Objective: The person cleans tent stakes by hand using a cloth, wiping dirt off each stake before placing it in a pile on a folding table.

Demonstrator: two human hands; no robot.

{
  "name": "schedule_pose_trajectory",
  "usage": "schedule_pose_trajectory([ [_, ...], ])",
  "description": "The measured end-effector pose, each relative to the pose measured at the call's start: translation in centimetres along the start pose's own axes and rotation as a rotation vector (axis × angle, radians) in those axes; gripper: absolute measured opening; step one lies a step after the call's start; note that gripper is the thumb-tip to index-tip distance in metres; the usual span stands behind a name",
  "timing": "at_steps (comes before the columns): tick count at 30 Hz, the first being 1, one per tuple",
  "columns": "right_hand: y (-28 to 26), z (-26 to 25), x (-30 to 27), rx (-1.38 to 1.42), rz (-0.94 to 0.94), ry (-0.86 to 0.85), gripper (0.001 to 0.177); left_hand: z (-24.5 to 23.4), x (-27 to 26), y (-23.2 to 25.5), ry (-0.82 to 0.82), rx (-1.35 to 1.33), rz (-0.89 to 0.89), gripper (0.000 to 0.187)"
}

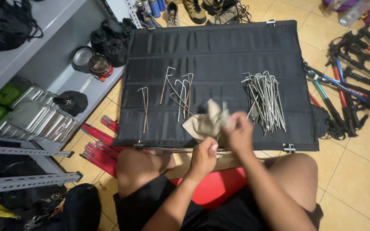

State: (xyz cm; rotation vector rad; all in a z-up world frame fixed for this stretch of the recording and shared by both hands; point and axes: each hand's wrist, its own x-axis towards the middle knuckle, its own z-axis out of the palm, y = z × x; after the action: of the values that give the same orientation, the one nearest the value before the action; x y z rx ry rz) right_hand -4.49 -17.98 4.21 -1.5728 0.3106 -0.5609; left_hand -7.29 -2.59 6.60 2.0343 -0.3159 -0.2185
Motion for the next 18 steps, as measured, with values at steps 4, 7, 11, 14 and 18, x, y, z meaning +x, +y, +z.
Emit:
schedule_pose_trajectory([
  [4, 1.5, 1.0, -1.8, 0.221, 0.243, 0.029, 0.031, 0.5, 1.3, -2.2, 0.021, -0.178, -0.022, 0.01],
  [7, 0.1, -0.1, 0.8, 0.161, 0.308, 0.133, 0.026, 1.1, 0.9, -2.3, -0.058, -0.177, -0.028, 0.01],
  [11, 0.1, 0.2, 1.0, 0.258, 0.31, 0.134, 0.023, 2.8, 0.8, -4.2, -0.067, -0.263, -0.088, 0.015],
  [14, 1.2, 1.4, -2.1, 0.101, 0.153, -0.001, 0.024, 1.7, 2.0, -4.6, 0.007, -0.386, -0.19, 0.016],
  [18, -1.1, 1.9, -3.0, 0.163, 0.031, -0.106, 0.024, 1.3, 2.3, -5.2, -0.116, -0.649, -0.386, 0.013],
])
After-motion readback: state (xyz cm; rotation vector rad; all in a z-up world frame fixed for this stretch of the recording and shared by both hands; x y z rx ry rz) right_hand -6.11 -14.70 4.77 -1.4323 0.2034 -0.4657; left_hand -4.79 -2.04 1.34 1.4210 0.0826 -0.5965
